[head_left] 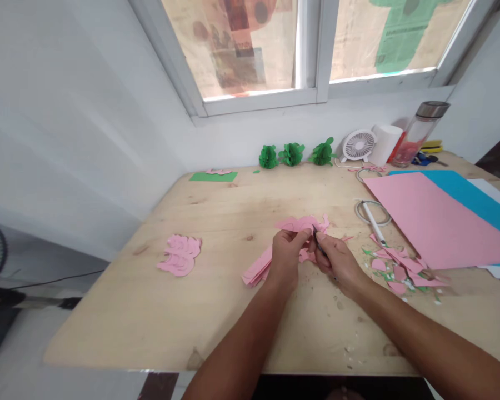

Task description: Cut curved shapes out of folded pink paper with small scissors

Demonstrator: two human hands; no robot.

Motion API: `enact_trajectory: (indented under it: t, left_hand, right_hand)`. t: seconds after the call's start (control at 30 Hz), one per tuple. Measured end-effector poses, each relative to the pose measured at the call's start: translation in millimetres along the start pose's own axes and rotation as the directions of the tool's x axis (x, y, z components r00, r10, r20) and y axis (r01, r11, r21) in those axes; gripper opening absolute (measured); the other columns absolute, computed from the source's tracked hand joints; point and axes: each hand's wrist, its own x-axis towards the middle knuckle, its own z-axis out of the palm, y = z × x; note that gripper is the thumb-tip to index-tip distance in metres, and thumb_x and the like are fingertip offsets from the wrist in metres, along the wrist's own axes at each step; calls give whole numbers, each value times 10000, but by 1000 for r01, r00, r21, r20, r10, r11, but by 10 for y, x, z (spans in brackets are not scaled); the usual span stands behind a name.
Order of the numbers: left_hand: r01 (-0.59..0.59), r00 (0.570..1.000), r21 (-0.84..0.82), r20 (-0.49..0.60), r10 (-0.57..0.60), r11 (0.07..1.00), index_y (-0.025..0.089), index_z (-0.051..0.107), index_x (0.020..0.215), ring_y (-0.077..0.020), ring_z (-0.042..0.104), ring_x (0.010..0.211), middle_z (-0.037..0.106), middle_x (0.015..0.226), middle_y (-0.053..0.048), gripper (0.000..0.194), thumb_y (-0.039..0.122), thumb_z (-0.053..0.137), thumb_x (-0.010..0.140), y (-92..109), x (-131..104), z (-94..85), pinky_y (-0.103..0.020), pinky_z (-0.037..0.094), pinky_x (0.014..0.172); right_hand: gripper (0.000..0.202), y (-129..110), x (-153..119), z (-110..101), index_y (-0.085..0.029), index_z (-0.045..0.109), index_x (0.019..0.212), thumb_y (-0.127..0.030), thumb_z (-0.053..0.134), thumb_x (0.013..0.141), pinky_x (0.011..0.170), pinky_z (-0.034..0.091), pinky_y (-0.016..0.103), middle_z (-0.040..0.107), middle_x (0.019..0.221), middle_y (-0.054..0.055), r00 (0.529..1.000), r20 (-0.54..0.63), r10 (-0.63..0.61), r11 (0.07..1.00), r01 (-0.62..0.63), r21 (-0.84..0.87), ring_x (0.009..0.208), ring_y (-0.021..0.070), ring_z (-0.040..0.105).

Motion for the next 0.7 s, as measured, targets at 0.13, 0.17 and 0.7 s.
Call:
enact_trajectory:
  t: [0.13,0.17,0.7]
  left_hand:
    - [1,1000,7,-8,-1,1000,112,577,568,-92,442,474,485,486,4,229,312,639,659,0,-3,0,-257,401,558]
    - [1,1000,4,-6,-1,1000,111,577,569,-92,441,471,484,485,5,226,309,636,662,0,-3,0,-257,400,555]
    - [8,1000,-14,-1,-8,1000,118,579,559,-83,434,454,503,495,7,192,282,647,631,-5,15,2,-256,383,539]
  right_hand:
    - [376,-7,-3,6,-175,476,624,-514,489,786,347,97,199,272,368,-101,1000,-5,-4,1000,4,-3,324,44,172]
    - [376,-6,-4,6,-174,478,625,-513,489,787,346,96,199,272,365,-101,1000,-8,-4,1000,4,-5,321,43,170]
    - [385,-3,2,6,-173,491,600,-514,504,778,341,101,205,293,335,-93,1000,-27,-14,999,13,-29,306,49,185]
